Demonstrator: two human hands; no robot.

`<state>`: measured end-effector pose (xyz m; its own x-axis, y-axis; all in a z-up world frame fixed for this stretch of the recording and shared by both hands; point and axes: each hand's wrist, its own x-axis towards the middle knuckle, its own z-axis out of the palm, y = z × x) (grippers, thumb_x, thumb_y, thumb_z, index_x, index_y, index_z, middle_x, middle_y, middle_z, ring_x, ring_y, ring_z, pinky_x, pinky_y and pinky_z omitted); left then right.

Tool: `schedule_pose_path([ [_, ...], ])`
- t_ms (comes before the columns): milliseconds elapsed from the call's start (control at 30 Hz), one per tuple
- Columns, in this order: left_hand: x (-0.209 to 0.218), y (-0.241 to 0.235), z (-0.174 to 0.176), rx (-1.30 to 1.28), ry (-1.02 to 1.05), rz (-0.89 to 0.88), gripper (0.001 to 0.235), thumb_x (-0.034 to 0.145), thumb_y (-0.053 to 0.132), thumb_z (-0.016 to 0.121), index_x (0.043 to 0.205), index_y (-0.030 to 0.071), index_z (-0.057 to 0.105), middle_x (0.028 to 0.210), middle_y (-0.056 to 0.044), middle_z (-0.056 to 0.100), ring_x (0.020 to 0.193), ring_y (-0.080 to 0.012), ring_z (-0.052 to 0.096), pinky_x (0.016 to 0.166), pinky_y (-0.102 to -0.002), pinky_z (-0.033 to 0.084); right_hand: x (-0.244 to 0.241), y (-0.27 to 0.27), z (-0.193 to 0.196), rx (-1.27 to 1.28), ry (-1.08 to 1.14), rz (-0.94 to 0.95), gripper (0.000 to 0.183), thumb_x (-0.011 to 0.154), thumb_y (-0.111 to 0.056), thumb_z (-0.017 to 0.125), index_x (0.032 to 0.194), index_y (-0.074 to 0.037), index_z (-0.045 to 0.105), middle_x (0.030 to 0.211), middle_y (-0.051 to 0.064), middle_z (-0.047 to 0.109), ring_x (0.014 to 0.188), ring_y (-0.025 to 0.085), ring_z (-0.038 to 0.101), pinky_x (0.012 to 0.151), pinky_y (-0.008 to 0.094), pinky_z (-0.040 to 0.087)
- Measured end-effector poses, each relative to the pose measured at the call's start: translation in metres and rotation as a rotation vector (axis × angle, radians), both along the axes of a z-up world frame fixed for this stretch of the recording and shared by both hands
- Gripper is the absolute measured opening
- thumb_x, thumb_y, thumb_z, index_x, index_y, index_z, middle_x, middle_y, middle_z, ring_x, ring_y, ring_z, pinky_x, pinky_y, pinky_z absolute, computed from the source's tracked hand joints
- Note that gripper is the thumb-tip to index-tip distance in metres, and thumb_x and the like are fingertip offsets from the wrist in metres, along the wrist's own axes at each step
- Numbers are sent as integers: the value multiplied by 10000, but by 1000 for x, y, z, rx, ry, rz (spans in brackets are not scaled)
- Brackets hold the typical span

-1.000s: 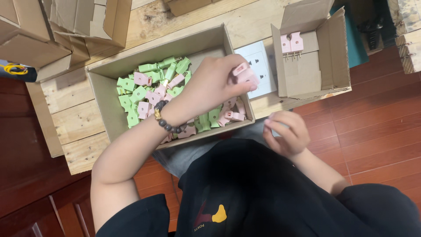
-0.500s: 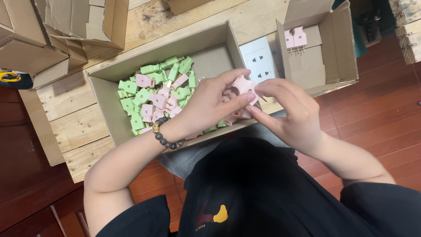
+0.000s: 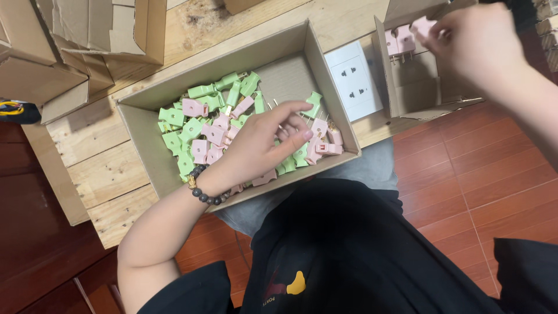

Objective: The person sorts and packages electronic power plugs by hand from a large cardboard box into a smaller cardboard box on a wooden surface.

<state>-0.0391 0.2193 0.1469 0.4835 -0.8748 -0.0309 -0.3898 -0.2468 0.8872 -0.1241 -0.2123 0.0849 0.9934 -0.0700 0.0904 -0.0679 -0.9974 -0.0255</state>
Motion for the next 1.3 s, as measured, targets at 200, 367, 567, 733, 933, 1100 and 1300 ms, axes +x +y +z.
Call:
schedule_pose_path([
  [200,0,7,-11,36,-37,-41,353,1047,323,606,1352,146,618,982,56,737,823,-113,657,803,-285,542,16,-23,-56,-278,233,-184,484,1191,-404,640,838,-84,719,731,175,699,666,392,709,579,464,590],
  [367,-1,10,-17,-10,-54,-77,298,1051,250,620,1330,145,622,932,74,705,826,-113,646,837,-293,524,18,-22,-72,-228,289,-227,471,1192,-394,608,982,-14,793,838,282,751,753,500,749,622,544,617],
  [567,1,12,-25,-8,-104,-113,260,1048,282,618,1284,177,649,966,77,744,866,-138,683,839,-318,534,10,-29,-85,-130,337,-186,238,929,-118,551,965,-14,761,890,280,740,775,491,709,668,538,584],
  [733,1,13,-28,-34,-148,-112,220,1046,266,625,1239,169,665,924,63,726,832,-140,674,815,-320,522,2,-43,-105,-90,195,-102,292,901,-29,551,1079,-57,782,1047,199,724,783,447,697,625,515,566],
  [933,16,17,-26,19,-292,-84,341,1085,348,527,1333,159,665,1032,19,763,905,-149,709,808,-337,569,-3,-39,-83,-227,92,-39,235,981,-230,671,1141,-124,806,1106,118,786,931,344,746,711,451,613],
  [1100,36,15,-41,84,-387,50,336,1088,326,519,1291,117,687,1188,-24,751,985,-216,701,905,-436,555,-29,31,4,-129,-19,37,209,1221,-257,730,1209,-49,735,1015,85,717,1009,300,707,840,412,554],
  [1300,44,9,-67,435,-453,-90,370,996,371,654,1282,139,686,1206,-63,688,1133,-276,579,933,-458,500,-59,132,74,519,-222,163,184,1273,63,726,1385,208,743,1274,327,735,1090,353,722,970,423,611],
])
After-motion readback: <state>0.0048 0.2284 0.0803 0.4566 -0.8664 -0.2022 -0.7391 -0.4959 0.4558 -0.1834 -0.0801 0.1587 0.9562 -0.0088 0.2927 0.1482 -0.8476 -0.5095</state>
